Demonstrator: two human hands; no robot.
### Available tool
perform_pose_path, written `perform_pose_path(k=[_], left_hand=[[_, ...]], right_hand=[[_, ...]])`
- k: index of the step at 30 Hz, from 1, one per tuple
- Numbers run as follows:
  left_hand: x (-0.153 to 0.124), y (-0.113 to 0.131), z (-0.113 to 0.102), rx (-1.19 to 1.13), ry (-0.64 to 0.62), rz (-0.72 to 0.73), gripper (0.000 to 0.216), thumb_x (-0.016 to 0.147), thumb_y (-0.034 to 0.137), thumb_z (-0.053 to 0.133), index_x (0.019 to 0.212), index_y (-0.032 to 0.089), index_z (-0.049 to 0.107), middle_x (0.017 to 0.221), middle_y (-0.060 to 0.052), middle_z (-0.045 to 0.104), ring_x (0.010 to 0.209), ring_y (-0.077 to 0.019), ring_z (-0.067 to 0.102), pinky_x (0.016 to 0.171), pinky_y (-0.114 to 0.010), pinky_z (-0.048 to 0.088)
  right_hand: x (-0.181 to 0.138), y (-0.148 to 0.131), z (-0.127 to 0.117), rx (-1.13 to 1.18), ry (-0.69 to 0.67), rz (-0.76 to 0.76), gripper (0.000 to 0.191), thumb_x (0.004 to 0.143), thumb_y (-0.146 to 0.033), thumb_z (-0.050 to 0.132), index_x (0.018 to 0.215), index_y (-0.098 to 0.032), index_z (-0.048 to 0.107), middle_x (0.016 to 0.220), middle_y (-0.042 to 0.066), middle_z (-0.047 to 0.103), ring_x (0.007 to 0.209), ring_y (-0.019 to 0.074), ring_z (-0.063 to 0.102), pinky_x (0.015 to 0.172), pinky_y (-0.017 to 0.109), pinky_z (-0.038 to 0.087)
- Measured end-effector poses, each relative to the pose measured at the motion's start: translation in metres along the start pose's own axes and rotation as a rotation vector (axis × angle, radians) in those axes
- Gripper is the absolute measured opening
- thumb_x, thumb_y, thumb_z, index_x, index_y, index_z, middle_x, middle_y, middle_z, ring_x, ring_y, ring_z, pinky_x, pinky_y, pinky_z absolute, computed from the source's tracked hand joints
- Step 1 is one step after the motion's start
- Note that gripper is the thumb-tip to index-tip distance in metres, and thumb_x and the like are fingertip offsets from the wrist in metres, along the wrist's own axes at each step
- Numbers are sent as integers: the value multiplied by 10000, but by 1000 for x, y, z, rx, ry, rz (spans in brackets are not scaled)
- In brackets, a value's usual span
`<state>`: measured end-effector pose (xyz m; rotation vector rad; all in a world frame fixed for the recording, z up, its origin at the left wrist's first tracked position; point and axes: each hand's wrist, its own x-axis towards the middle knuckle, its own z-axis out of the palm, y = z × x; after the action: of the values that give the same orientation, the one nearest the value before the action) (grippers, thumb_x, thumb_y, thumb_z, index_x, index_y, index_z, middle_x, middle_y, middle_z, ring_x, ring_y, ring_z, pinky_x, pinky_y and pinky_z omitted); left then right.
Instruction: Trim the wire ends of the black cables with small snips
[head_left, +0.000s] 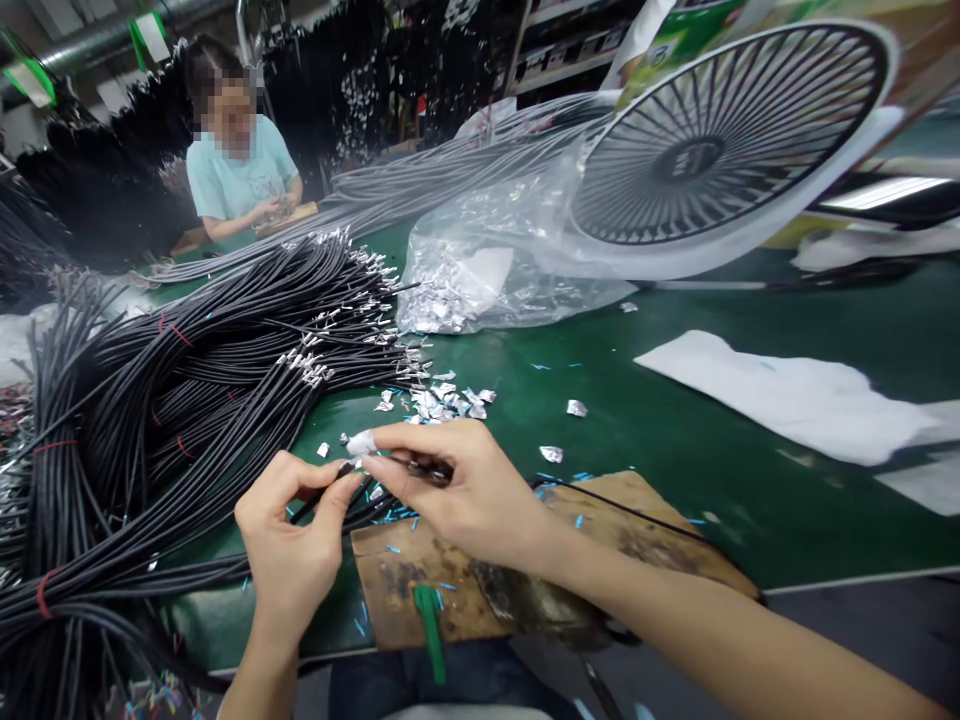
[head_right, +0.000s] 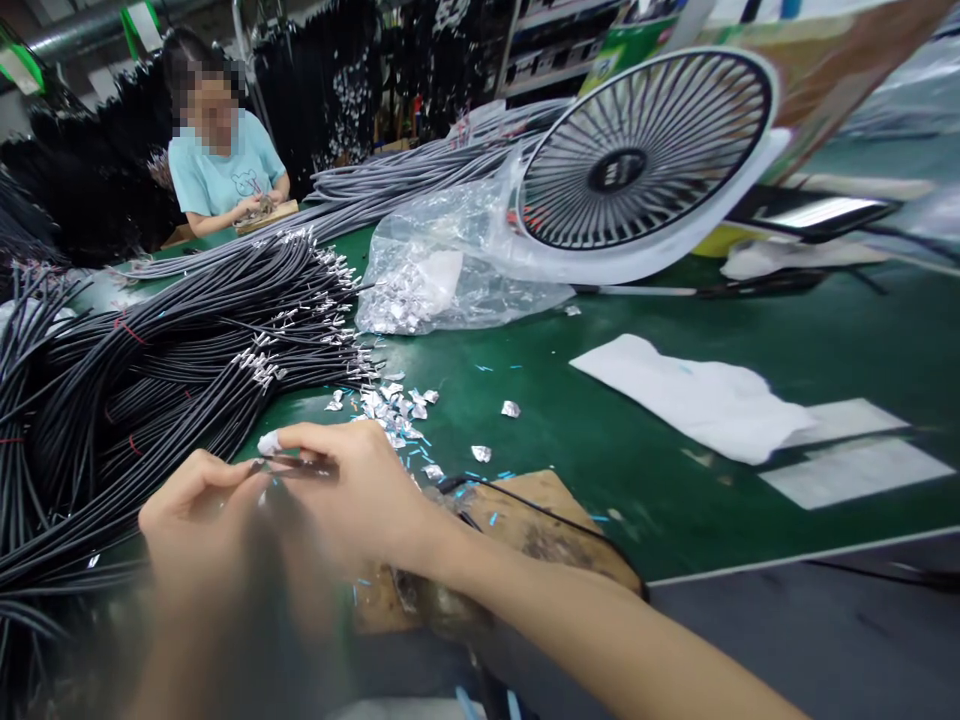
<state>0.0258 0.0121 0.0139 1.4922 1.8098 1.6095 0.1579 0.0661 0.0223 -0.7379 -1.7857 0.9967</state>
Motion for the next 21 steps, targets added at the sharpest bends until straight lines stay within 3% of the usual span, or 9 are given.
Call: perform_pose_path(k=[7, 11, 16, 21], left_hand=[[3, -6, -5, 1, -117, 2, 85, 709, 230, 689, 638, 186, 671, 557, 29, 561, 516, -96, 520, 475, -193, 405], [5, -7, -9, -78, -201, -92, 149, 766, 248, 623, 652, 171, 679, 562, 18, 587, 477, -84, 513, 432, -176, 389], [8, -1, -10, -147, -171, -159, 214, 793, 298, 589, 653, 154, 663, 532, 17, 579, 408, -61, 454, 378, -171, 342], [7, 2, -8, -129, -137, -144, 221, 782, 301, 598, 628, 152, 647, 542, 16, 574, 429, -63, 463, 391, -172, 347]], right_hand=[[-2, 2, -1, -73, 22, -47, 143, 785, -160, 533, 728, -137, 662, 512, -21, 541, 447, 71, 405, 439, 186, 350], [-2, 3, -1, -112, 18, -2, 136, 787, -147, 531, 790, -146, 667, 602, -6, 626, 490, 84, 494, 487, 190, 401], [-1, 2, -2, -248, 28, 25, 265, 822, -261, 587, 1056, -157, 654, 868, 53, 690, 719, 157, 620, 647, 260, 477], [-2, 1, -2, -328, -8, -15, 199, 851, -237, 570, 973, -162, 707, 805, 50, 689, 678, 146, 611, 598, 246, 446]])
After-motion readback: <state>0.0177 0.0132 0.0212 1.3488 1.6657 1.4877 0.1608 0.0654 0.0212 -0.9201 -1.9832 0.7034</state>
